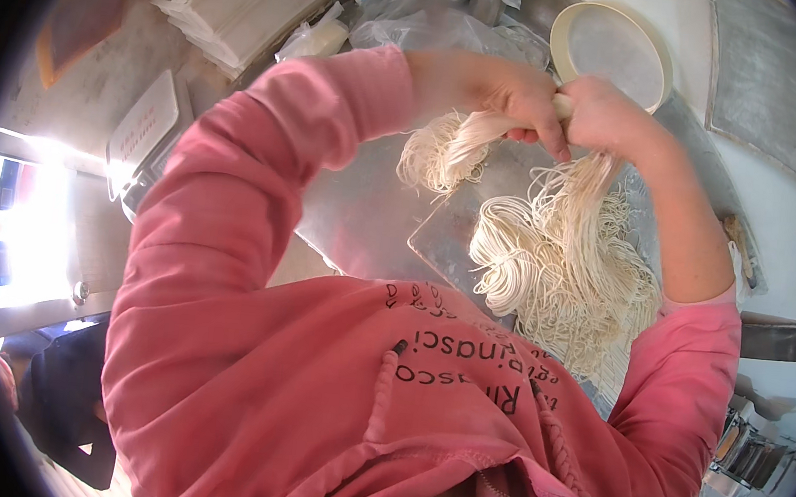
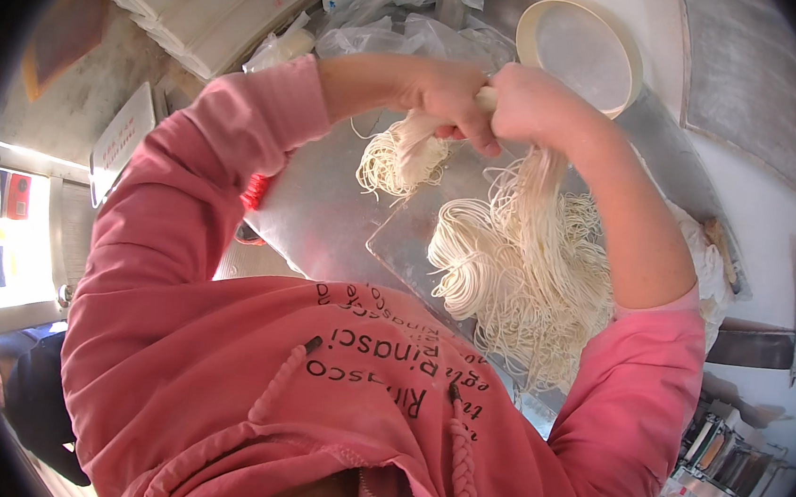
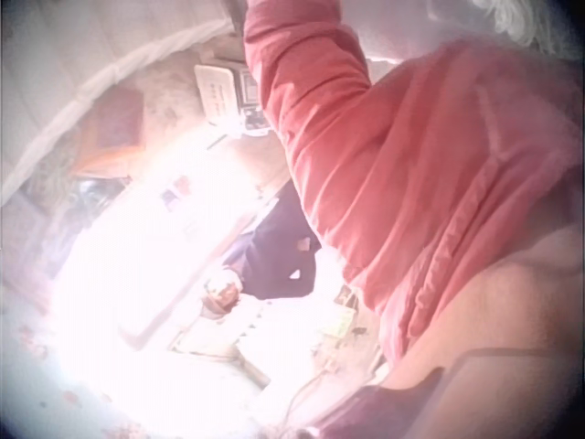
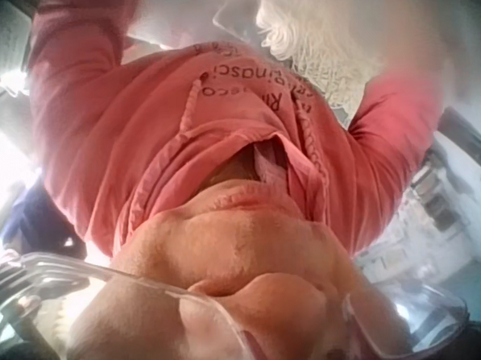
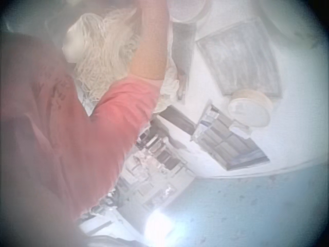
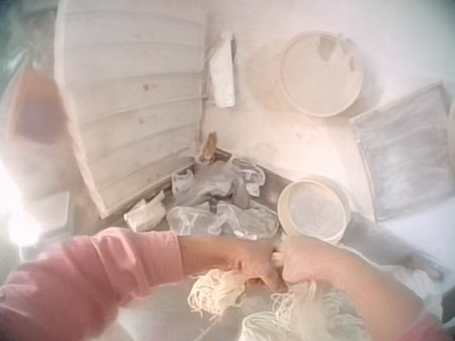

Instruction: The person feeds dough sheets into a pasta machine to cut noodles, then collects the strands and portions them into plastic bags on a metal table. The person uses both hands to guide the dough and to bundle the noodles.

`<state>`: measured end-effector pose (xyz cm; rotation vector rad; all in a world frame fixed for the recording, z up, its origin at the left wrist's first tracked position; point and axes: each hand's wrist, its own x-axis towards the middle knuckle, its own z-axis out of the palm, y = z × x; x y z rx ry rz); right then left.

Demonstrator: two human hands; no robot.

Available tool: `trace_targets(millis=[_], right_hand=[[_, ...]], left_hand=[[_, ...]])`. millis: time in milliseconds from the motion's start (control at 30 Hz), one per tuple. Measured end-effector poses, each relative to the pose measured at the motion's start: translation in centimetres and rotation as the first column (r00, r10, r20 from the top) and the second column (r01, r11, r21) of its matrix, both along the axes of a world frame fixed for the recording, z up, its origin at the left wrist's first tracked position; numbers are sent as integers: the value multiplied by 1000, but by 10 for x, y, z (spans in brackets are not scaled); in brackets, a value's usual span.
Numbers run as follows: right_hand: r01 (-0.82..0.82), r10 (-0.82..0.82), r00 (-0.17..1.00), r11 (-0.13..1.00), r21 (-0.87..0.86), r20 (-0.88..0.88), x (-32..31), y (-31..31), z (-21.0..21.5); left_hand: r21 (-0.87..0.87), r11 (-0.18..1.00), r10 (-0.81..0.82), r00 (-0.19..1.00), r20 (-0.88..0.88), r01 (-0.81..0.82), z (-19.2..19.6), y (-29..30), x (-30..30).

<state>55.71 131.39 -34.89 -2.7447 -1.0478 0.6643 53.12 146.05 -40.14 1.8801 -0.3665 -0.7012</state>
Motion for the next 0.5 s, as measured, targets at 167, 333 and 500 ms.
trace_targets(millis=[167, 333, 500], right_hand=[[-319, 317, 948, 931, -176, -39, -34, 6, -14], [-75, 352, 516, 927, 368, -781, -81, -21, -51], [525, 743, 229, 450, 722, -629, -92, -27, -101]], left_hand=[[437, 899, -8, 997, -77, 41, 0, -1, -46], [13, 875, -455, 833, -315, 483, -14, 24, -103], [-712, 648, -474, 875, -96, 273, -30, 30, -107]])
